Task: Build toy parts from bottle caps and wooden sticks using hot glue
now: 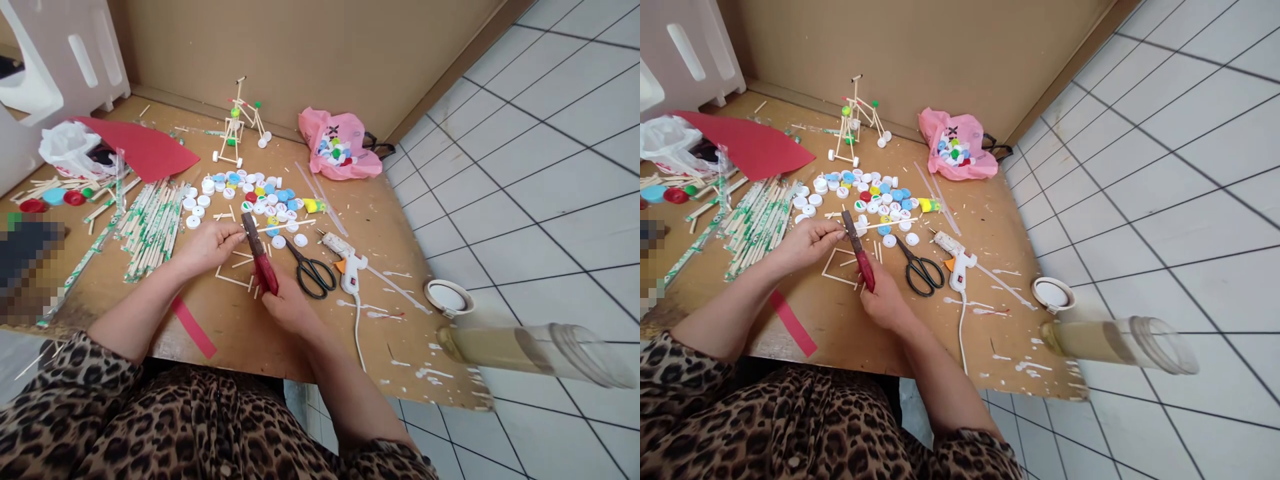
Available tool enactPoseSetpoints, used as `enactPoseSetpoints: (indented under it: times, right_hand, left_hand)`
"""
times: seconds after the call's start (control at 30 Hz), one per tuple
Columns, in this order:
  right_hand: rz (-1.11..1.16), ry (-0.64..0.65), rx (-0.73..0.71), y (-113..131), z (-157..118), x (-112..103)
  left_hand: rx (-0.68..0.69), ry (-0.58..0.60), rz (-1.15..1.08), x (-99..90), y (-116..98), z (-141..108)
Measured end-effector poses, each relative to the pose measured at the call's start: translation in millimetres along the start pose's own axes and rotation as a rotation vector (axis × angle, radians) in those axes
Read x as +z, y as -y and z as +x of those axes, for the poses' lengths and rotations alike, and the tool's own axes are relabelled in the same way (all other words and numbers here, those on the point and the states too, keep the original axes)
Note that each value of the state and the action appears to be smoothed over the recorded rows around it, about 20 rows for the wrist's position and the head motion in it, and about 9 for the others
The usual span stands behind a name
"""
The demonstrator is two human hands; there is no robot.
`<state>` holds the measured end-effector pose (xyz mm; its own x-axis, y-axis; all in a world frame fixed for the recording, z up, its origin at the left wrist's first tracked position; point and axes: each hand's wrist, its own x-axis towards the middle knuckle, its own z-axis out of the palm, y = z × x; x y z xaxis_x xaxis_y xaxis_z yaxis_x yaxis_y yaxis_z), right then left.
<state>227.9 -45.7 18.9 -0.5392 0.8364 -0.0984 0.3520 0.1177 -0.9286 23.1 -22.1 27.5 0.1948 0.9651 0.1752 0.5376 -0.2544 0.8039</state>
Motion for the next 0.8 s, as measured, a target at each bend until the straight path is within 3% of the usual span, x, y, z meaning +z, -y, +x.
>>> enactPoseSetpoints:
  times: [0.23, 0.8]
  right_hand:
    - [0.037, -0.002, -0.018, -2.1, -0.9, -0.6]
    - [0.141, 0.097, 0.069, 4.6, -4.4, -9.8]
  left_hand:
    - [-0.143, 0.044, -0.315, -7.3, -4.6, 0.9]
    - [-0.028, 0.002, -0.084, 0.5, 7.3, -0.1]
